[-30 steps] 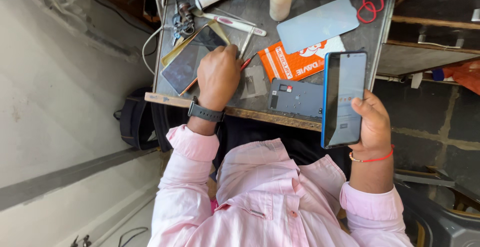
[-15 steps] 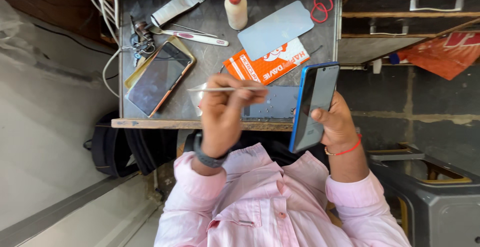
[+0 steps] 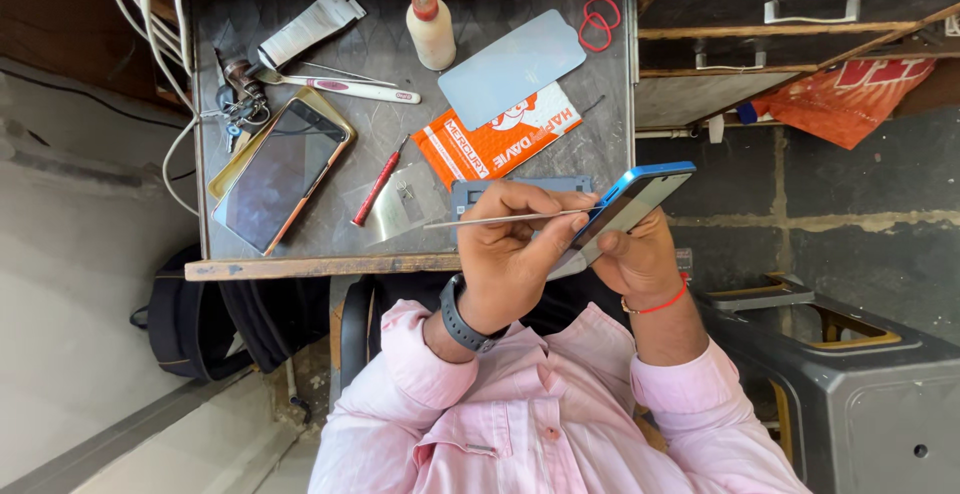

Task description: The person uses a red screwdriver to manipulate internal components of a disassembled blue smartphone, focusing on the camera module area. They then switch to a metal spudger to adjust the screen assembly and finally use a SIM ejector tool to work on the phone's side edge.

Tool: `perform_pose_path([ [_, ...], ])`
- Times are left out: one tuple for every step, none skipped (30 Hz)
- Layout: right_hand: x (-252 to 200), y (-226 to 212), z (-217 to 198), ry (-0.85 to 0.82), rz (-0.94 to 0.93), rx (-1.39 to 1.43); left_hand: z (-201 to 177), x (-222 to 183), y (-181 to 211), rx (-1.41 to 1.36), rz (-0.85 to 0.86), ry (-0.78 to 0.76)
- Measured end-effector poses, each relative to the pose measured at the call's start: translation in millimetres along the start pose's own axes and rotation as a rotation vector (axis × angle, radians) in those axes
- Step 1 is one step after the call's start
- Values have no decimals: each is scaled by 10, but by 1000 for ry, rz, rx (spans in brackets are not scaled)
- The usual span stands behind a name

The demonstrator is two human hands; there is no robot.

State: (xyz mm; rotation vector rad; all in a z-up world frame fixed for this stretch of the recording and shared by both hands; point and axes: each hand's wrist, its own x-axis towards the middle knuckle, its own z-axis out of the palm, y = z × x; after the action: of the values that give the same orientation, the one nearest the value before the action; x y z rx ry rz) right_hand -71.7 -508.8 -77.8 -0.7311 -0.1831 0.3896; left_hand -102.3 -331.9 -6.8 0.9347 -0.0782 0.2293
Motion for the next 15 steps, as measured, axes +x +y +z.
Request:
perform_pose_path([
  [-1, 7, -19, 6, -1, -2, 3, 4, 11, 15, 6, 4],
  [-10, 15, -36, 15, -2, -3, 4, 12, 24, 56, 41, -13],
  [-18, 21, -51, 23, -4, -5, 4, 23, 40, 98, 75, -29],
  [-25, 26, -66, 21, -4, -5, 5, 34, 56, 139, 109, -48],
  [-31, 30, -77, 19, -5, -5, 9, 44, 72, 162, 122, -49],
  [-34, 33, -86, 17, -7, -6, 14, 55, 89, 185, 135, -53],
  [-36, 35, -91, 19, -8, -7, 20, 67, 104, 208, 148, -56],
  [-38, 35, -94, 20, -7, -8, 27, 75, 118, 232, 155, -58],
  [-39, 35, -94, 22, -7, -10, 31, 82, 130, 257, 163, -60],
  [-42, 34, -93, 26, -5, -11, 34, 84, 144, 282, 170, -61],
  [-44, 31, -90, 29, -3, -13, 33, 85, 157, 293, 170, -67],
  [-41, 28, -87, 32, -1, -14, 32, 87, 170, 304, 171, -73],
  [-37, 27, -83, 25, 1, -9, 29, 88, 181, 316, 171, -78],
  [-35, 25, -81, 19, 3, -4, 28, 87, 189, 284, 161, -71],
  [-36, 24, -78, 12, 6, 1, 28, 84, 197, 252, 150, -64],
])
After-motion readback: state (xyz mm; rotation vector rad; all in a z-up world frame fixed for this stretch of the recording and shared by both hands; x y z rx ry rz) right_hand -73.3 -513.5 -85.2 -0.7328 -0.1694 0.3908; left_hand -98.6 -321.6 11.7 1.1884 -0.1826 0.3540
